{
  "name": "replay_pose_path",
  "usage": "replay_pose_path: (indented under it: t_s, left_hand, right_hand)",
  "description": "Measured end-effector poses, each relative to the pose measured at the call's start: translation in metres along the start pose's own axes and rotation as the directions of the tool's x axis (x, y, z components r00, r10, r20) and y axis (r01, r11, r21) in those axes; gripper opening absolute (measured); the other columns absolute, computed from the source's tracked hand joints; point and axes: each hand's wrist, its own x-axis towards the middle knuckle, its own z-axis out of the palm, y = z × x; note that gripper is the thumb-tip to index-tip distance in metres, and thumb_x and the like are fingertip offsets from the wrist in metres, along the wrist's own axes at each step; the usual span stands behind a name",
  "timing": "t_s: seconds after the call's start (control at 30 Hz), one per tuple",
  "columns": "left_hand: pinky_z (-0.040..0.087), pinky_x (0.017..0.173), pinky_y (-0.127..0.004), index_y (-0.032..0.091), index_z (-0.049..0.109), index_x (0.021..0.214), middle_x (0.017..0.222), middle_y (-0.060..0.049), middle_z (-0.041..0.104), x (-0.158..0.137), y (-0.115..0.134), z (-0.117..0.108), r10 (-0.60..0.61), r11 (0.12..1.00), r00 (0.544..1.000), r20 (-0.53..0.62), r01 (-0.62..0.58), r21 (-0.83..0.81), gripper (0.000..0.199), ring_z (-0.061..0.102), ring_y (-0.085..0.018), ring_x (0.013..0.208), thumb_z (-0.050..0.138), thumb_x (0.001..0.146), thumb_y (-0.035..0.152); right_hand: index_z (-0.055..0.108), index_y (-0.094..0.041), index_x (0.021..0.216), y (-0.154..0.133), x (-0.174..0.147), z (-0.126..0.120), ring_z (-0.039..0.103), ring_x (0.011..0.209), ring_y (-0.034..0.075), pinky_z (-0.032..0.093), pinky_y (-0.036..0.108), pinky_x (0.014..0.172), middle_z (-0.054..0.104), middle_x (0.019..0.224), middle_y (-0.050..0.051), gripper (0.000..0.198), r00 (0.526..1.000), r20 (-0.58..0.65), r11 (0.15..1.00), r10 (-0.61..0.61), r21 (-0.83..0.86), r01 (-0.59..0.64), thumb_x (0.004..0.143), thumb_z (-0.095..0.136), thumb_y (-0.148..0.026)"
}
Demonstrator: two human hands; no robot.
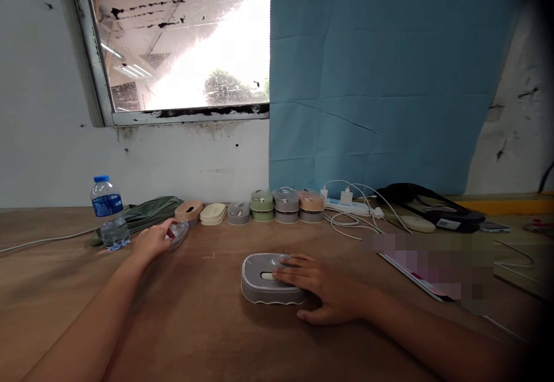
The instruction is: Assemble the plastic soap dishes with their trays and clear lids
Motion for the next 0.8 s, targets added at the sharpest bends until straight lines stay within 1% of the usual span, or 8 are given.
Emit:
replay_pose_path:
  t_s: [0.23, 0.3, 0.37, 0.43, 0.5, 0.57, 0.67, 0.8]
  left_hand:
    - [0.044, 0.077, -0.034, 0.023, 0.051, 0.099, 0.088, -0.002, 0.067, 0.002, 0.0, 0.009, -0.011, 0.937, 0.951, -0.308, -0.097, -0.335, 0.026, 0.063, -0.019, 0.075, 0.05, 0.073, 0.026]
    - [0.047, 0.077, -0.035, 0.022, 0.048, 0.1, 0.089, -0.004, 0.063, 0.003, 0.008, 0.013, -0.052, 0.839, 0.895, -0.443, -0.202, -0.506, 0.027, 0.063, -0.019, 0.076, 0.052, 0.074, 0.029]
    - [0.05, 0.074, -0.035, 0.021, 0.044, 0.099, 0.091, -0.004, 0.06, 0.003, 0.022, 0.016, -0.138, 0.63, 0.849, -0.51, -0.322, -0.707, 0.032, 0.063, -0.018, 0.076, 0.057, 0.073, 0.032]
    - [0.052, 0.069, -0.033, 0.022, 0.041, 0.097, 0.09, -0.002, 0.058, 0.0, 0.042, 0.019, -0.234, 0.3, 0.866, -0.443, -0.369, -0.88, 0.038, 0.064, -0.016, 0.073, 0.063, 0.069, 0.033]
    - [0.054, 0.065, -0.031, 0.022, 0.038, 0.096, 0.088, 0.0, 0.058, -0.006, 0.065, 0.021, -0.248, -0.043, 0.924, -0.292, -0.312, -0.949, 0.042, 0.064, -0.014, 0.068, 0.067, 0.067, 0.031]
    - [0.054, 0.062, -0.028, 0.022, 0.038, 0.096, 0.087, 0.001, 0.06, -0.016, 0.088, 0.023, -0.178, -0.27, 0.974, -0.14, -0.185, -0.945, 0.044, 0.064, -0.012, 0.066, 0.069, 0.067, 0.028]
    - [0.053, 0.06, -0.024, 0.021, 0.038, 0.099, 0.086, 0.0, 0.062, -0.037, 0.116, 0.026, 0.024, -0.39, 1.0, 0.017, 0.025, -0.92, 0.046, 0.064, -0.011, 0.064, 0.071, 0.068, 0.023]
    - [0.053, 0.061, -0.026, 0.02, 0.038, 0.101, 0.085, 0.0, 0.064, -0.06, 0.139, 0.031, 0.282, -0.372, 0.955, 0.091, 0.197, -0.907, 0.047, 0.064, -0.012, 0.065, 0.071, 0.069, 0.023]
  right_hand:
    - [0.034, -0.024, 0.136, 0.0, 0.0, 0.001, 0.031, 0.128, 0.03, 0.022, 0.049, 0.106, 0.042, 0.137, 0.005, 0.067, 1.0, -0.003, 1.0, 0.0, 0.021, 0.0, 0.075, 0.058, -0.039]
    - [0.034, -0.025, 0.136, 0.0, 0.0, 0.001, 0.03, 0.128, 0.029, 0.021, 0.049, 0.106, 0.042, 0.137, 0.004, 0.067, 1.0, -0.007, 0.999, -0.009, 0.034, 0.009, 0.075, 0.059, -0.038]
    - [0.032, -0.025, 0.137, 0.0, 0.0, 0.001, 0.029, 0.129, 0.029, 0.019, 0.048, 0.107, 0.041, 0.137, 0.004, 0.068, 1.0, -0.006, 0.998, -0.022, 0.054, 0.022, 0.076, 0.058, -0.039]
    - [0.028, -0.025, 0.139, 0.0, 0.0, 0.001, 0.028, 0.13, 0.028, 0.019, 0.047, 0.107, 0.036, 0.14, 0.006, 0.072, 1.0, -0.02, 0.997, -0.015, 0.072, 0.016, 0.076, 0.058, -0.042]
    - [0.021, -0.024, 0.141, -0.001, 0.0, 0.002, 0.026, 0.13, 0.028, 0.022, 0.046, 0.106, 0.026, 0.145, 0.008, 0.079, 0.997, -0.073, 0.997, 0.03, 0.076, -0.024, 0.075, 0.059, -0.045]
    - [0.018, -0.024, 0.141, -0.002, 0.0, 0.004, 0.023, 0.131, 0.029, 0.026, 0.046, 0.104, 0.015, 0.148, 0.009, 0.079, 0.979, -0.181, 0.995, 0.091, 0.059, -0.081, 0.076, 0.058, -0.044]
    - [0.023, -0.028, 0.139, -0.003, 0.0, 0.007, 0.02, 0.132, 0.029, 0.028, 0.045, 0.103, 0.006, 0.149, 0.007, 0.07, 0.924, -0.363, 0.992, 0.115, 0.001, -0.124, 0.078, 0.056, -0.038]
    - [0.029, -0.03, 0.136, -0.003, 0.001, 0.01, 0.018, 0.132, 0.031, 0.028, 0.044, 0.103, 0.0, 0.149, 0.004, 0.067, 0.899, -0.431, 0.996, 0.077, -0.009, -0.09, 0.076, 0.058, -0.035]
